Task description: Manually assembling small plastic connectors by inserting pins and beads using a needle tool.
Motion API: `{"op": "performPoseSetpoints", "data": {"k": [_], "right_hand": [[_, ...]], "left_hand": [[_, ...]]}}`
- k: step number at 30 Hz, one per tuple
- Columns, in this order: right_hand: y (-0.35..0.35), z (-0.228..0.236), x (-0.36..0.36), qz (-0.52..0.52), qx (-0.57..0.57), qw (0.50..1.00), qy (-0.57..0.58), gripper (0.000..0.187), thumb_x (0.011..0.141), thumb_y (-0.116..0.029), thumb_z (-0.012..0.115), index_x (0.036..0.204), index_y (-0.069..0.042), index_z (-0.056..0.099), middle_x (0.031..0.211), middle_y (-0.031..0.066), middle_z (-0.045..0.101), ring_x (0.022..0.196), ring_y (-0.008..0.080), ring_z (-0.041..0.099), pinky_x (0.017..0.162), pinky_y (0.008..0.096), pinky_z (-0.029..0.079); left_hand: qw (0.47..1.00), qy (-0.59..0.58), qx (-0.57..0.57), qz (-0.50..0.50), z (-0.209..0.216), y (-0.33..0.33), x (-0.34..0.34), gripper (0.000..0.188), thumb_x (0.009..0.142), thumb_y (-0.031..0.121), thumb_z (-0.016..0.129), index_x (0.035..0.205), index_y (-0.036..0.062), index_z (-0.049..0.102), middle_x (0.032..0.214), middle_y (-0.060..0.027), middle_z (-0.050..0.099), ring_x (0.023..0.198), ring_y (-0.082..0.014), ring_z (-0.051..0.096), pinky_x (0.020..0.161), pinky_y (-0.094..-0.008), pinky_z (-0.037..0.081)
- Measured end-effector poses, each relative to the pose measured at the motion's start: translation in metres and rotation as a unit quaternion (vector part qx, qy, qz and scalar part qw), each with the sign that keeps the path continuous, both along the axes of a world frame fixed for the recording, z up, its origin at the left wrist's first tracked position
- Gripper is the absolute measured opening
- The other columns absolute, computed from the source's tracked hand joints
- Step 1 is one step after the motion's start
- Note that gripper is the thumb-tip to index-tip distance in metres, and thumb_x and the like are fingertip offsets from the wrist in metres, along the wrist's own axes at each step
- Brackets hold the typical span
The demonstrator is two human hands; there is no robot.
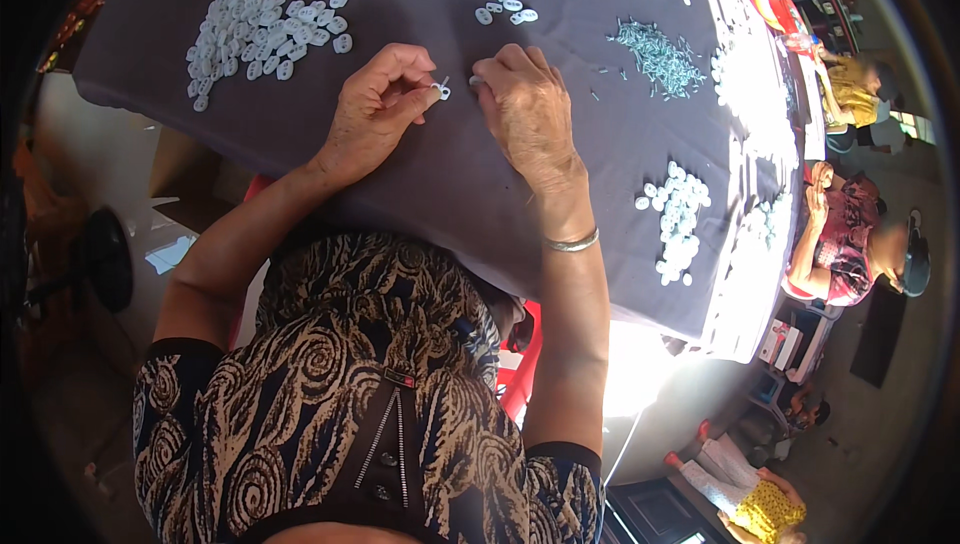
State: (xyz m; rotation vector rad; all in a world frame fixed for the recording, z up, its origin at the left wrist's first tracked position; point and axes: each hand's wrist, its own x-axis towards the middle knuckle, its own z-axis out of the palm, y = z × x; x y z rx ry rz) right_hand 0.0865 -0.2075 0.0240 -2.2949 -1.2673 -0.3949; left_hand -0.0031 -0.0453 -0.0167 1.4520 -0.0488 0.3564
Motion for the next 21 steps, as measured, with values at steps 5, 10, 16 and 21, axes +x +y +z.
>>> {"op": "performPoseSetpoints", "data": {"k": [5, 10, 16, 21], "right_hand": [[-0.003, -0.001, -0.005, -0.027, 0.018, 0.996, 0.082, 0.013, 0.077, -0.001, 0.068, 0.090, -0.002, 0.065, 0.081, 0.0062, 0.061, 0.066, 0.0188, 0.060, 0.062, 0.0293, 0.048], [-0.001, 0.005, -0.009, -0.060, 0.182, 0.907, 0.376, 0.008, 0.082, -0.003, 0.067, 0.089, -0.001, 0.065, 0.076, 0.0004, 0.063, 0.062, 0.0065, 0.053, 0.060, 0.0218, 0.044], [0.003, 0.011, -0.017, -0.070, 0.098, 0.972, 0.203, 0.011, 0.079, -0.001, 0.065, 0.090, -0.003, 0.065, 0.074, 0.0053, 0.062, 0.062, 0.0103, 0.057, 0.058, 0.0242, 0.045], [0.008, 0.000, -0.020, -0.030, 0.000, 0.995, 0.092, 0.013, 0.072, 0.000, 0.063, 0.084, -0.003, 0.059, 0.074, 0.0098, 0.061, 0.062, 0.0287, 0.061, 0.057, 0.0385, 0.049]], "left_hand": [[1.000, 0.002, -0.001, 0.000, 0.000, 0.000, 0.001, 0.023, 0.084, -0.005, 0.060, 0.104, 0.0032, 0.052, 0.085, 0.0004, 0.055, 0.070, -0.0018, 0.049, 0.061, -0.0174, 0.043], [1.000, -0.005, 0.000, 0.004, 0.001, -0.001, 0.001, 0.023, 0.084, -0.005, 0.060, 0.104, 0.0031, 0.052, 0.085, 0.0002, 0.055, 0.070, -0.0017, 0.049, 0.061, -0.0170, 0.043], [0.999, 0.001, -0.040, 0.019, 0.002, 0.001, 0.000, 0.024, 0.085, -0.003, 0.062, 0.105, 0.0051, 0.052, 0.082, 0.0006, 0.056, 0.069, -0.0024, 0.050, 0.058, -0.0188, 0.046], [0.998, -0.018, -0.044, 0.030, 0.002, 0.003, 0.000, 0.022, 0.087, -0.003, 0.060, 0.106, 0.0045, 0.053, 0.086, 0.0001, 0.057, 0.071, -0.0034, 0.052, 0.058, -0.0199, 0.047]]}}
